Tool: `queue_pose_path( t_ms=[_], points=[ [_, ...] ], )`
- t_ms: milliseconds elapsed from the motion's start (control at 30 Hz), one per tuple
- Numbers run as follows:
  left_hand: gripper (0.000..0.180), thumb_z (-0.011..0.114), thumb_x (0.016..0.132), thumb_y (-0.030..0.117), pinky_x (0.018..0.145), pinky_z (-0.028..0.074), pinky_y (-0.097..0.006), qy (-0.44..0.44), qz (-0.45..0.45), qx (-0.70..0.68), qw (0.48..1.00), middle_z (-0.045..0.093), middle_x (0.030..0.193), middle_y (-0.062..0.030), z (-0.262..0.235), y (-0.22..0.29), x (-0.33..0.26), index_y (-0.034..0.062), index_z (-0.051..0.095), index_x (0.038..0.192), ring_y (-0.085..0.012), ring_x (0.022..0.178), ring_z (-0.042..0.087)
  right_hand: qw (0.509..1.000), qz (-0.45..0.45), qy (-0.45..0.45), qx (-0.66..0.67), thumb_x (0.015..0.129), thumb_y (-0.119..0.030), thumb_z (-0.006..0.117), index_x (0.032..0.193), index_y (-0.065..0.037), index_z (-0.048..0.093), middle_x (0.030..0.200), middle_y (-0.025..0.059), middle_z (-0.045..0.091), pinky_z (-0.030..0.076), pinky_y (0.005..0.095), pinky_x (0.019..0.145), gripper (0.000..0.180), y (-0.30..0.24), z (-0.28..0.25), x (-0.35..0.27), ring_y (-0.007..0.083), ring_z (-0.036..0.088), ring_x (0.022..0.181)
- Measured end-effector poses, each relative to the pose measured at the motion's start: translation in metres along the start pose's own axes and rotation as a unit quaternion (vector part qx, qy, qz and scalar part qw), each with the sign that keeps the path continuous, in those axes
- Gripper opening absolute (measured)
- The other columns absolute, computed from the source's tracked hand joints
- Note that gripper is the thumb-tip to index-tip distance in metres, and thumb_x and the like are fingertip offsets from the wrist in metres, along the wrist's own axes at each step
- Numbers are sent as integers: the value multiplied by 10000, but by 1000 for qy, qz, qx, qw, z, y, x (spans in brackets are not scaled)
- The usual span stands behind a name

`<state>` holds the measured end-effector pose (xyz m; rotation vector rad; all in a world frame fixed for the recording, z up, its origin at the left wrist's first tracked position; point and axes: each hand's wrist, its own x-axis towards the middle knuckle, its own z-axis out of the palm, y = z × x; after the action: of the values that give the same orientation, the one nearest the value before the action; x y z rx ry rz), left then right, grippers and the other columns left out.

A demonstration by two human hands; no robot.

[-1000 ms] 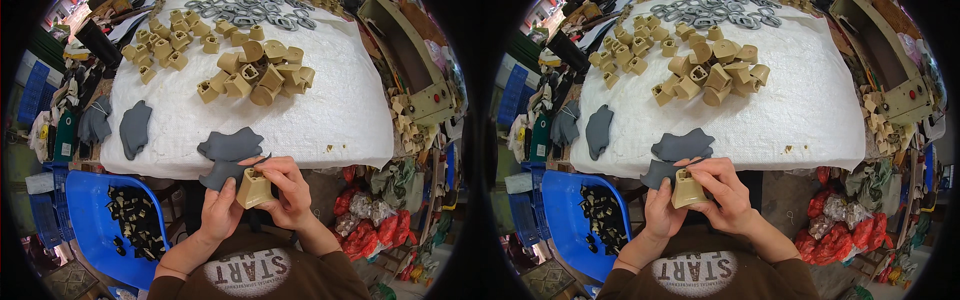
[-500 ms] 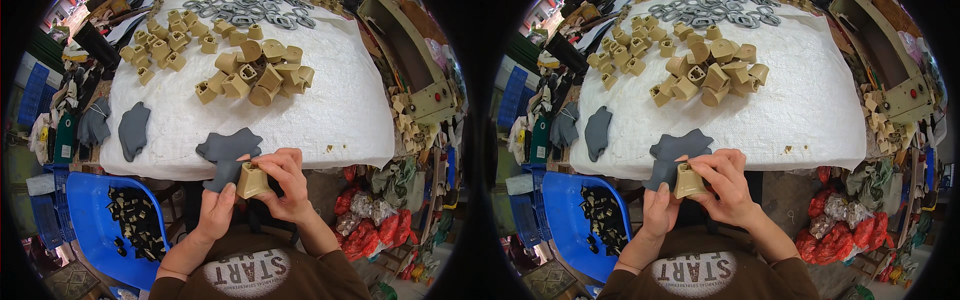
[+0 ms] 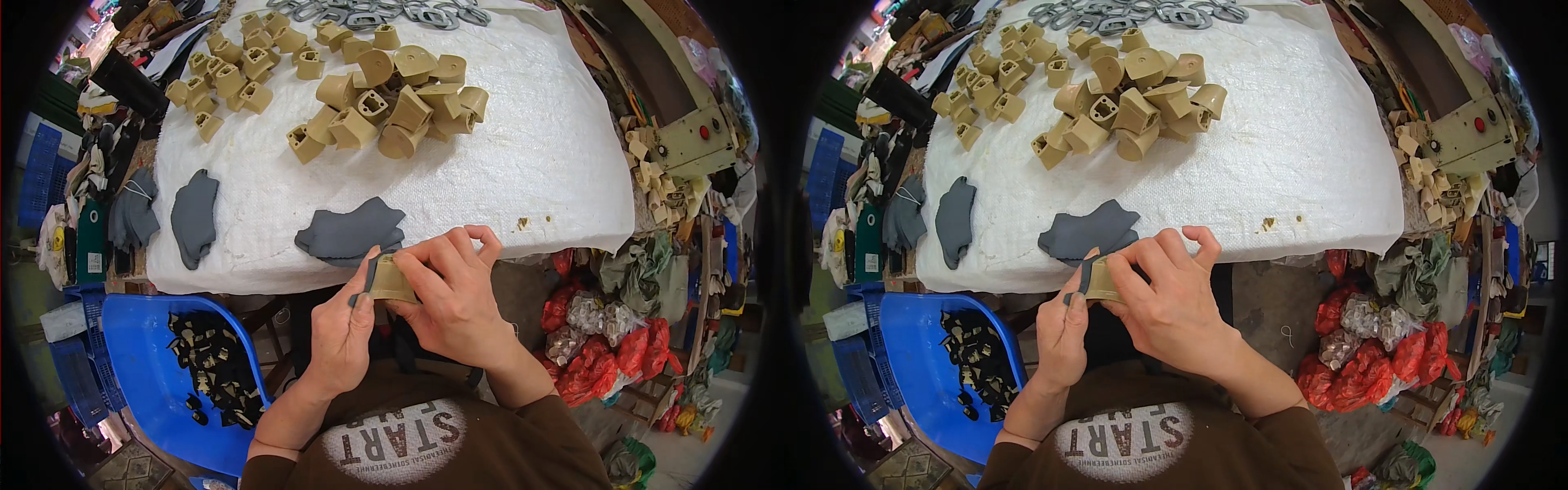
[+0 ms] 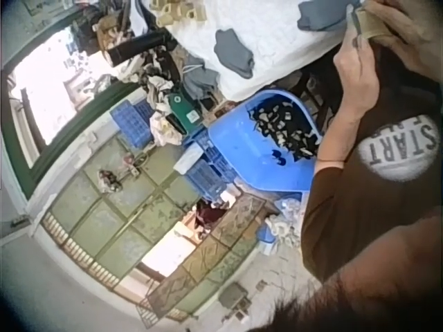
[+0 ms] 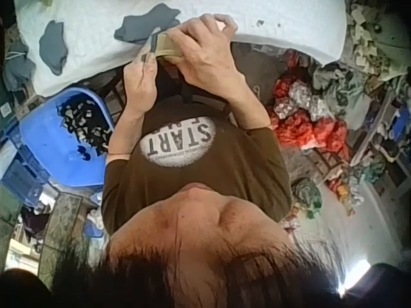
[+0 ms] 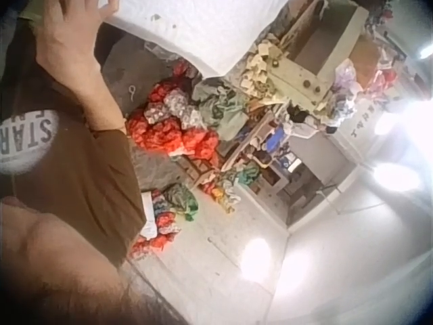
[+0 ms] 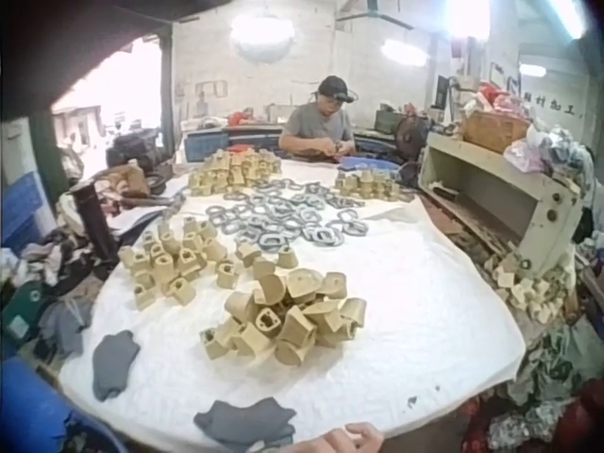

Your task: Assembling plastic heel or sole components by fitting small black connectors into tan molded parts.

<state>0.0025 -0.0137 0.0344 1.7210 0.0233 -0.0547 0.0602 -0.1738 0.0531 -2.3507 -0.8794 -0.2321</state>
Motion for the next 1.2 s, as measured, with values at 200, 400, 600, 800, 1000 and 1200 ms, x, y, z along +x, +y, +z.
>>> queue_pose_path(
  t_ms=[200, 400, 600, 800, 1000, 1200],
  points=[
    [502, 416, 964, 200, 807, 457, -271, -16, 77, 154, 985, 558, 1101, -199, 6, 1, 1, -69, 313, 1375, -197, 975, 566, 1000, -20, 9, -20, 605, -173, 767, 960, -84, 596, 898, 11, 550, 266, 430, 853, 404, 9, 10, -3, 211, 495, 826],
    [587, 382, 970, 391, 841, 447, -264, -41, -93, -232, 967, 552, 1184, -120, -9, -26, 7, -30, 345, 1377, -193, 1001, 569, 990, -65, 48, 119, 631, -197, 764, 1031, -63, 586, 944, 42, 571, 274, 432, 847, 458, 27, 15, -9, 224, 506, 837],
    [387, 459, 886, 240, 669, 434, -232, -195, -160, -395, 883, 574, 936, -45, -5, -28, 12, -15, 501, 1173, -112, 770, 539, 974, -92, 12, 207, 620, -187, 767, 1027, -59, 585, 962, 35, 553, 259, 442, 887, 464, 23, 14, -9, 231, 507, 887],
    [326, 476, 849, 215, 677, 436, -241, -202, -116, -342, 910, 542, 880, -40, -1, -27, 13, -4, 508, 1089, -105, 766, 511, 971, -104, -12, 214, 618, -175, 773, 995, -54, 598, 941, 46, 548, 263, 430, 904, 433, 20, 13, -7, 234, 505, 861],
    [337, 575, 871, 256, 681, 420, -242, 24, -20, -294, 955, 535, 872, -41, 14, -24, 6, -6, 528, 1079, -130, 770, 503, 971, -95, 6, 219, 636, -198, 777, 1008, -53, 595, 890, 41, 539, 268, 418, 882, 438, 26, 13, -5, 229, 494, 831],
    [230, 686, 829, 201, 625, 412, -248, 55, 189, -87, 977, 564, 811, -74, 0, -34, -2, 11, 661, 957, -148, 716, 512, 973, -79, 31, 213, 660, -212, 773, 993, -37, 578, 890, 51, 529, 279, 398, 844, 424, 30, 10, -6, 228, 477, 816]
  ],
)
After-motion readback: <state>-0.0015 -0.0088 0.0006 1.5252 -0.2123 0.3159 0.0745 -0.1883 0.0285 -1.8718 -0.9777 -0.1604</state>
